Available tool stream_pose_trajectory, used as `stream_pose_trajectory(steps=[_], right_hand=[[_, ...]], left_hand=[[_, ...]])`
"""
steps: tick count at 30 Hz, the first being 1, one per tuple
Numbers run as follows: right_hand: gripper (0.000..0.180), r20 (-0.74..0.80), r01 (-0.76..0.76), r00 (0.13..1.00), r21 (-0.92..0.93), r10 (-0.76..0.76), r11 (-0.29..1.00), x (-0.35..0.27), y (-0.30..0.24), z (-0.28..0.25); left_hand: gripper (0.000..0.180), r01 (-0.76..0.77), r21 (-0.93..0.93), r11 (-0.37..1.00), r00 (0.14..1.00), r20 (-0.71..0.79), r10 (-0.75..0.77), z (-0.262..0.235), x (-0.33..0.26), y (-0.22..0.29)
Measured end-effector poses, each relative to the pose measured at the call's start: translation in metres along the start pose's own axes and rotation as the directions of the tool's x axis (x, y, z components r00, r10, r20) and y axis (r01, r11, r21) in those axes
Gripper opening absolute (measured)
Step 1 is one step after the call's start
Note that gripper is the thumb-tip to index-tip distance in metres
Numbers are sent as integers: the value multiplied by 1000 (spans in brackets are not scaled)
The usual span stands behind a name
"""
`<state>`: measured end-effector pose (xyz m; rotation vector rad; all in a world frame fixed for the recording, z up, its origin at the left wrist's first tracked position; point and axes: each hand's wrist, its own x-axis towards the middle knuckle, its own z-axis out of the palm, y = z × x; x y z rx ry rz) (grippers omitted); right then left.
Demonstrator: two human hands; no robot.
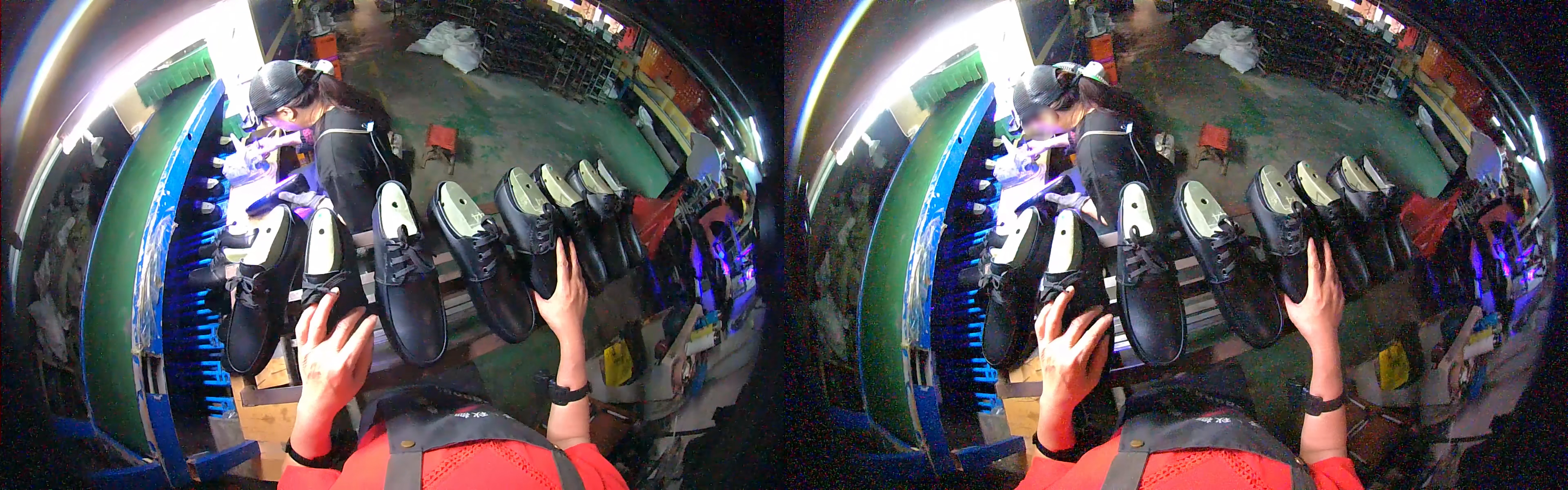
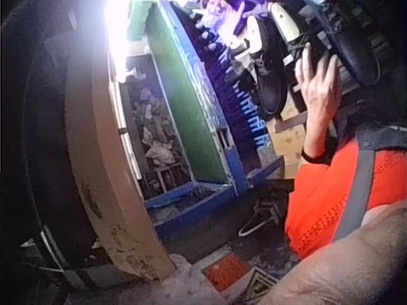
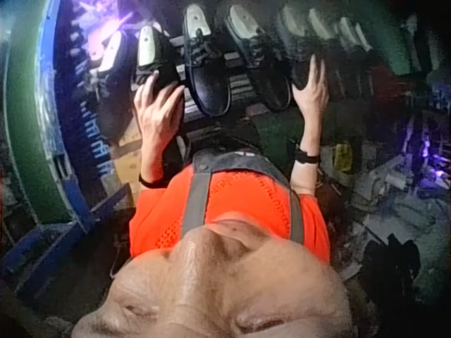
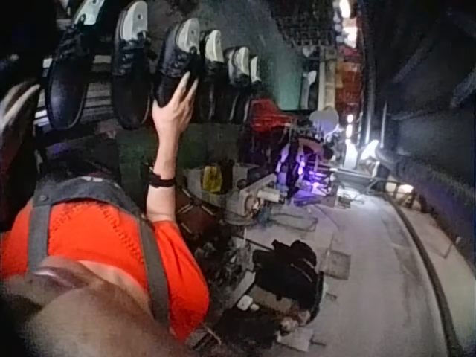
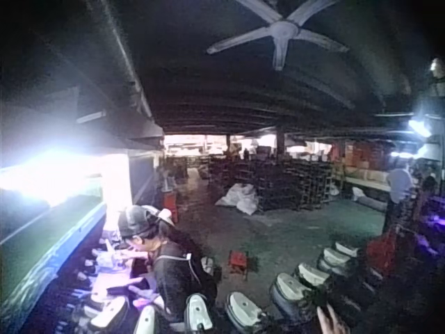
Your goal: The recorder is inspecting and arranging a row of black leather shoes on a drying or cooling rack in a shoe manufacturing facility.
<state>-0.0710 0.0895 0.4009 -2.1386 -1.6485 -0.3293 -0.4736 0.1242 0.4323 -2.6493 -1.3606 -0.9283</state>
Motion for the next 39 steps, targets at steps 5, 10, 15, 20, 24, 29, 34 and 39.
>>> stream_pose_trajectory(steps=[5, 10, 15, 20, 24, 29, 34, 39], right_hand=[[121, 15, -12, 1000, -8, 12, 1000, 0, 0, 0], [120, -6, 8, 1000, -8, -8, 1000, 0, -1, 0], [119, -9, 15, 1000, -1, -15, 1000, 0, 0, -1], [119, -16, 14, 1000, -3, -14, 1000, 0, -1, 0], [120, -5, -4, 1000, 4, 4, 1000, 0, -3, -1], [120, 7, -8, 1000, -18, 8, 1000, 0, -4, -3], [120, 23, -18, 1000, -23, 18, 1000, 0, -3, -2], [120, -4, 10, 1000, -23, -10, 1000, 0, 0, -1]], left_hand=[[33, -1, 9, 1000, 1000, -3, 1, 0, 0, 0], [27, -14, 22, 1000, 1000, -26, 14, -2, 2, 1], [28, -10, 18, 1000, 1000, -19, 10, -2, 2, 1], [28, -18, 11, 1000, 999, -26, 18, -2, 3, 1], [28, -14, 4, 1000, 1000, -25, 14, -3, 2, 0], [28, -17, -5, 1000, 999, -32, 17, -2, 2, -1], [30, -17, -11, 1000, 1000, -16, 16, -1, 1, -3], [32, -2, -36, 999, 1000, -2, 2, 0, -1, -3]])
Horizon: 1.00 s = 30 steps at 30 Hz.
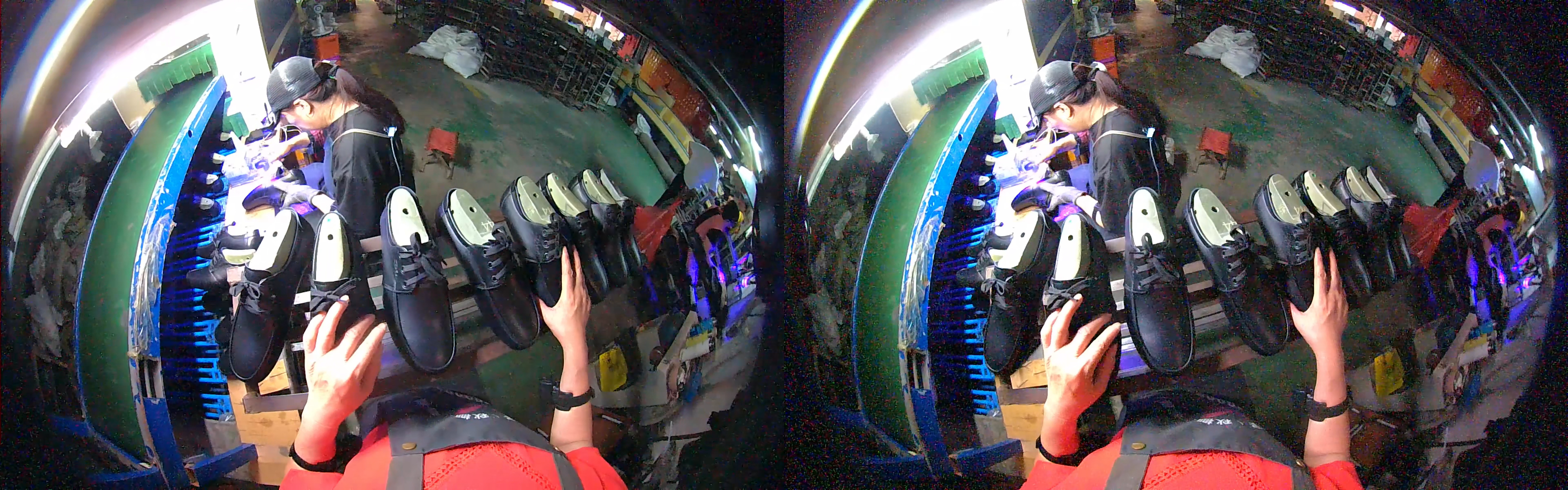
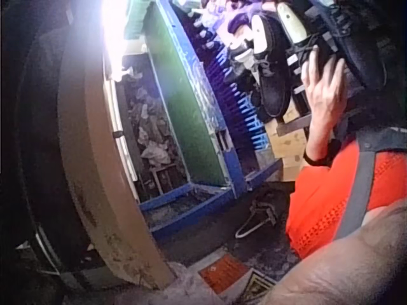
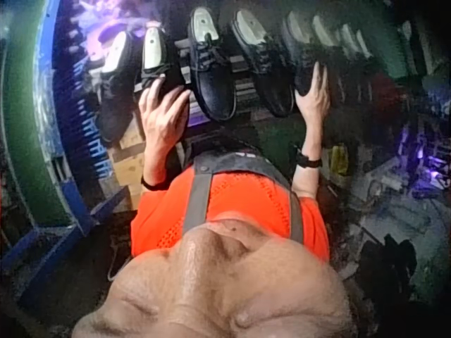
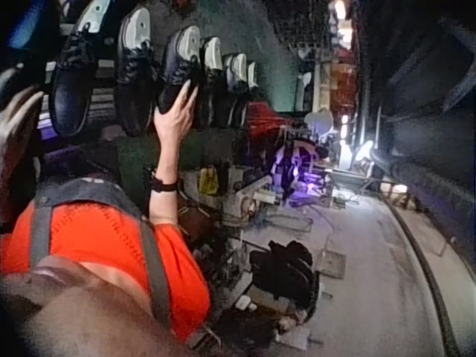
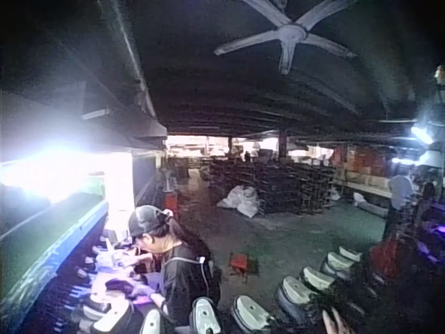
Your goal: The recorder is inspecting and arranging a row of black leather shoes on a drying or cooling rack in a shoe manufacturing facility.
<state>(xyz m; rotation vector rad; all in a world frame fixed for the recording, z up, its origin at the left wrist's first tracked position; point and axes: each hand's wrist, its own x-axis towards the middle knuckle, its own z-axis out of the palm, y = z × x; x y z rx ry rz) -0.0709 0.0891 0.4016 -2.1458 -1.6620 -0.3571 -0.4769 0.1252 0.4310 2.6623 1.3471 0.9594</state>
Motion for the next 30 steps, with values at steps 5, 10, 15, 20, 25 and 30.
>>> stream_pose_trajectory(steps=[5, 10, 15, 20, 25, 30], right_hand=[[120, 6, -1, 1000, 3, 1, 1000, 0, 0, 0], [121, 11, -4, 1000, 16, 4, 1000, 0, -2, -1], [122, 24, -19, 1000, 26, 18, 999, 0, -2, -2], [122, 38, -28, 999, 9, 28, 1000, -1, -1, -2], [122, 27, -21, 999, 4, 21, 1000, 0, -2, -2], [121, 24, -25, 999, 16, 24, 1000, 1, -4, -2]], left_hand=[[34, 2, -1, 1000, 1000, 9, -2, 0, 0, 0], [34, 2, -2, 1000, 1000, 17, -2, -1, 0, -1], [34, 3, -19, 1000, 1000, 10, -2, -1, 0, -1], [34, 2, -15, 1000, 1000, 8, -2, -1, 0, 0], [34, 1, -6, 1000, 1000, 2, -1, 0, -1, -1], [33, 18, 3, 1000, 1000, 20, -18, 0, -1, 0]])
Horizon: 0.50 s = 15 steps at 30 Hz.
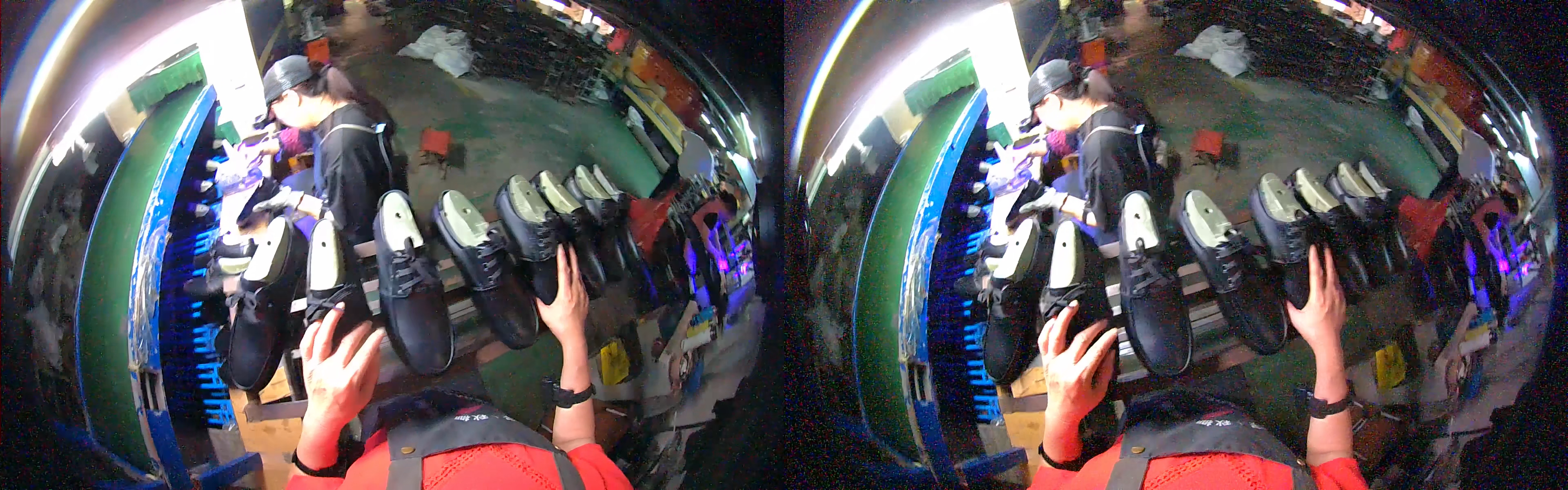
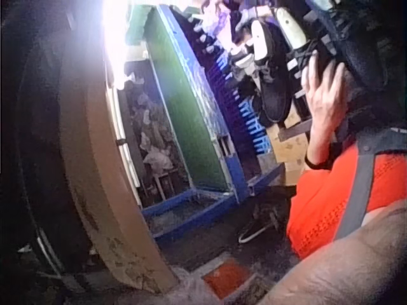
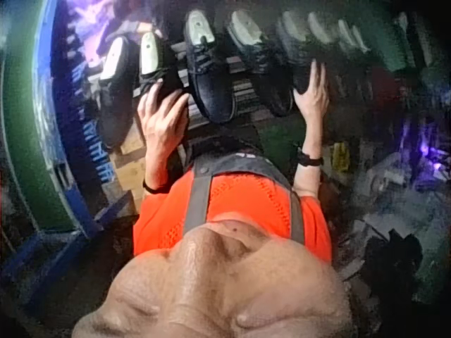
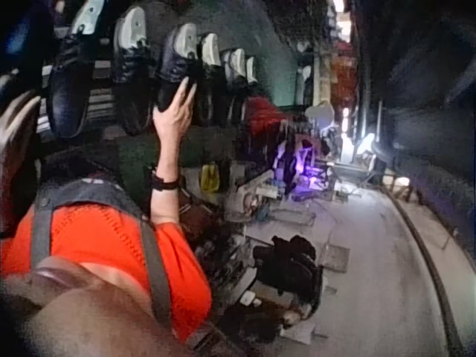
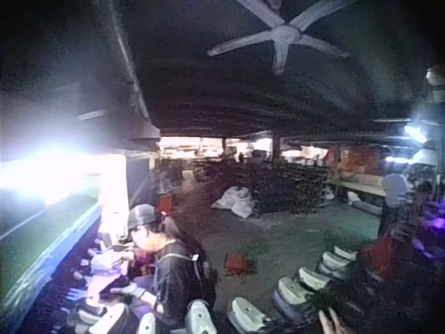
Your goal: The recorder is inspecting and arranging a row of black leather shoes on a drying or cooling rack in a shoe manufacturing facility.
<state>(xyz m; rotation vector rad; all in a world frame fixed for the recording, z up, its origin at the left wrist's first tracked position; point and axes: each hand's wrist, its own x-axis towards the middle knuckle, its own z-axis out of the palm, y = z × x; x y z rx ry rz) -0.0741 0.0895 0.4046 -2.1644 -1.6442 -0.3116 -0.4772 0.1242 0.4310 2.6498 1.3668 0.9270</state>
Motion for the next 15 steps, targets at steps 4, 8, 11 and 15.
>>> stream_pose_trajectory(steps=[4, 8, 11, 15], right_hand=[[121, 39, -30, 999, -2, 30, 1000, -1, 0, -2], [122, 28, -17, 999, -6, 17, 1000, -1, -3, -4], [122, 32, -28, 999, 15, 27, 1000, -1, -4, -6], [121, 14, -8, 1000, 16, 8, 1000, -1, -3, -5]], left_hand=[[33, -1, -18, 1000, 1000, -30, 1, -1, 2, 3], [32, -14, 1, 1000, 1000, -20, 14, -3, 3, 4], [31, -6, 0, 1000, 1000, -22, 6, -2, 3, 5], [29, -11, 14, 1000, 1000, -18, 11, -3, 3, 5]])
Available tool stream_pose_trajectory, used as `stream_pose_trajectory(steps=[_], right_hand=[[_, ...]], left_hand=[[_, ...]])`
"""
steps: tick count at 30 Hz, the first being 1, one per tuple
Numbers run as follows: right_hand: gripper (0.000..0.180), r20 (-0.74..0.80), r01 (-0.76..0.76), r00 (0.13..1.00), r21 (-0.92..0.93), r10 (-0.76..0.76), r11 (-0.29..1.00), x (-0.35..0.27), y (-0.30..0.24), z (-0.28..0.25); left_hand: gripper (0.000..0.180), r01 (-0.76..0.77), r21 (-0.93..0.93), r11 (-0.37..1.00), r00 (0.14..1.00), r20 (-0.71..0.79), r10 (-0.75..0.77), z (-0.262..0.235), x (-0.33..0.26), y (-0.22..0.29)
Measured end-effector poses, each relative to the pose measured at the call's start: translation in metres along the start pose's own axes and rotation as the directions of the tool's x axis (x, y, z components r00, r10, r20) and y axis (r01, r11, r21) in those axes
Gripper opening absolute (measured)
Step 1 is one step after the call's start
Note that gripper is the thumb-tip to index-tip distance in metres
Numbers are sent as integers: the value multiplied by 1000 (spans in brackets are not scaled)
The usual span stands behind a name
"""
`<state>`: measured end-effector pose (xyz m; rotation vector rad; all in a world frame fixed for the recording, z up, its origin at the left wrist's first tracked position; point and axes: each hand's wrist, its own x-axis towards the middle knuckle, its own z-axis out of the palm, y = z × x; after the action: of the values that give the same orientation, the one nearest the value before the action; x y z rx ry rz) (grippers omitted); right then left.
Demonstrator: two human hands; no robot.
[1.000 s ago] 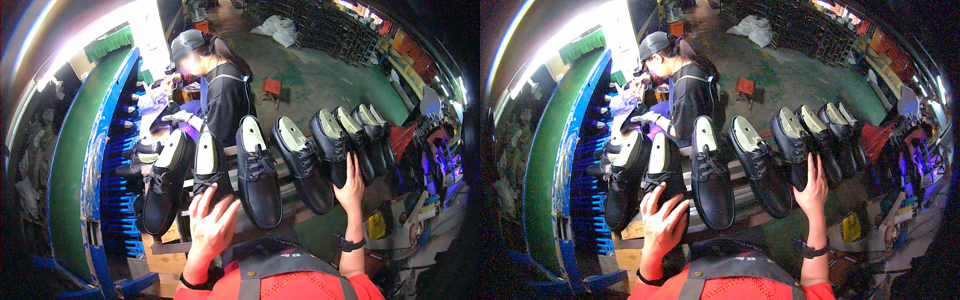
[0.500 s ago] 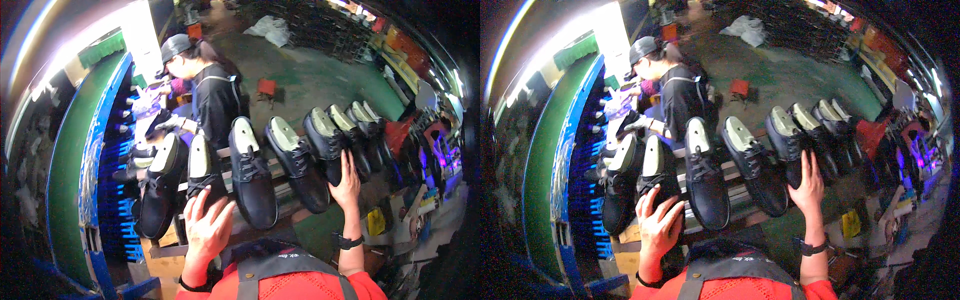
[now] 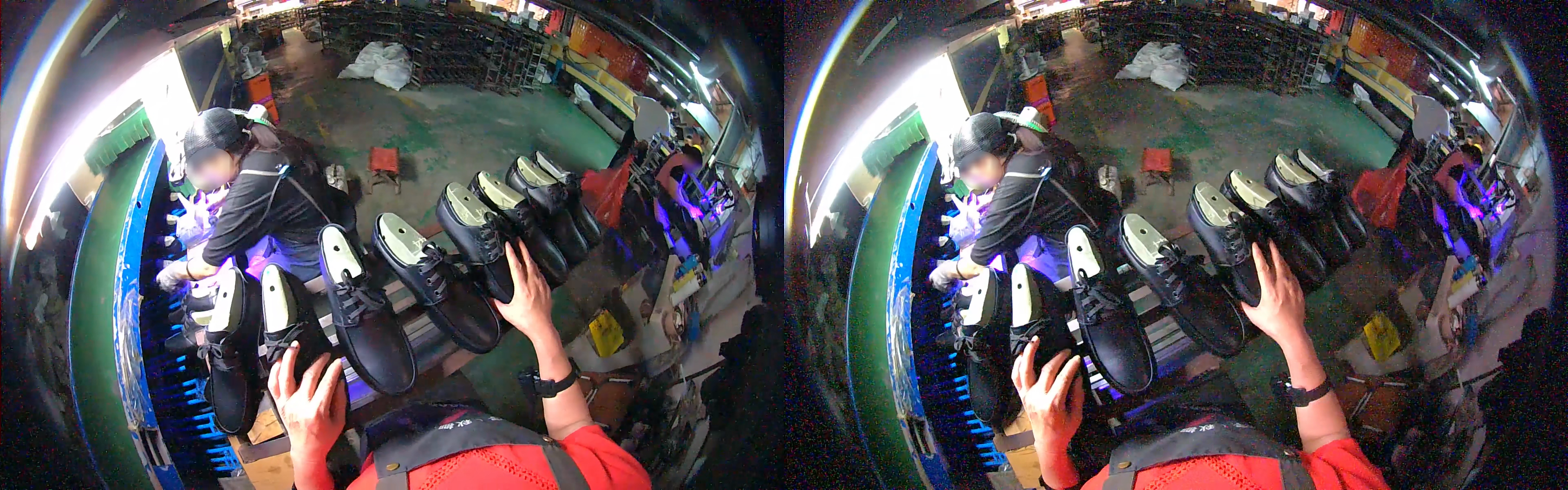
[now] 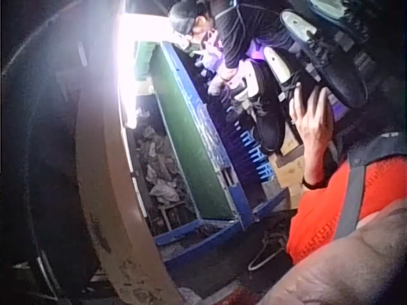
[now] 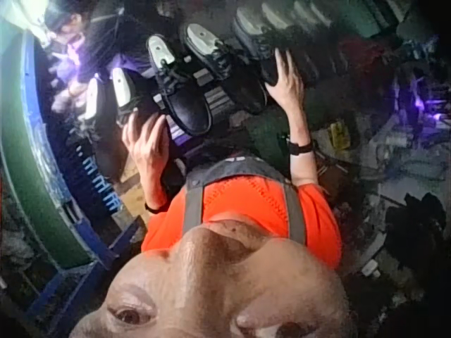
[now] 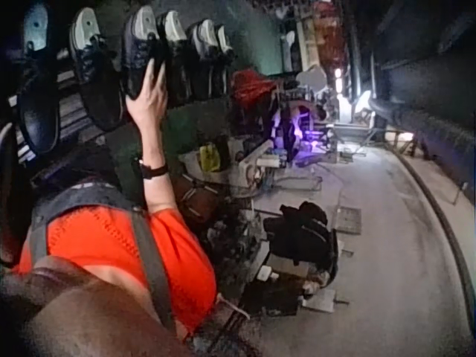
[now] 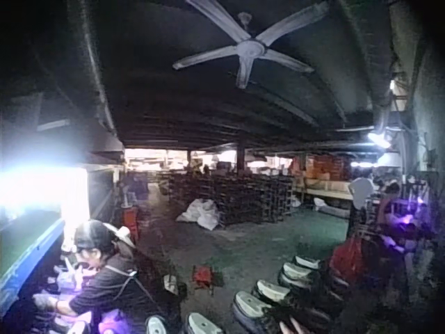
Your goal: The recorder is inspecting and arranging a row of black leather shoes on a drying or cooling rack in a shoe manufacturing facility.
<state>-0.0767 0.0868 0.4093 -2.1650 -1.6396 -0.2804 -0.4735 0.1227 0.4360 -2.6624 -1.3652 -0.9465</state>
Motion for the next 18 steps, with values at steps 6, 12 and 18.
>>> stream_pose_trajectory(steps=[6, 12, 18], right_hand=[[121, -17, 24, 1000, 29, -24, 999, 0, 3, 3], [121, -24, 34, 999, 17, -33, 999, 0, 3, 4], [120, -24, 30, 999, 7, -30, 1000, 1, 2, 3]], left_hand=[[30, 11, -6, 1000, 1000, 3, -11, 0, 0, 1], [29, 4, -5, 1000, 1000, -2, -4, 0, 1, 1], [29, 7, -17, 1000, 1000, -4, -7, -2, 1, 2]])
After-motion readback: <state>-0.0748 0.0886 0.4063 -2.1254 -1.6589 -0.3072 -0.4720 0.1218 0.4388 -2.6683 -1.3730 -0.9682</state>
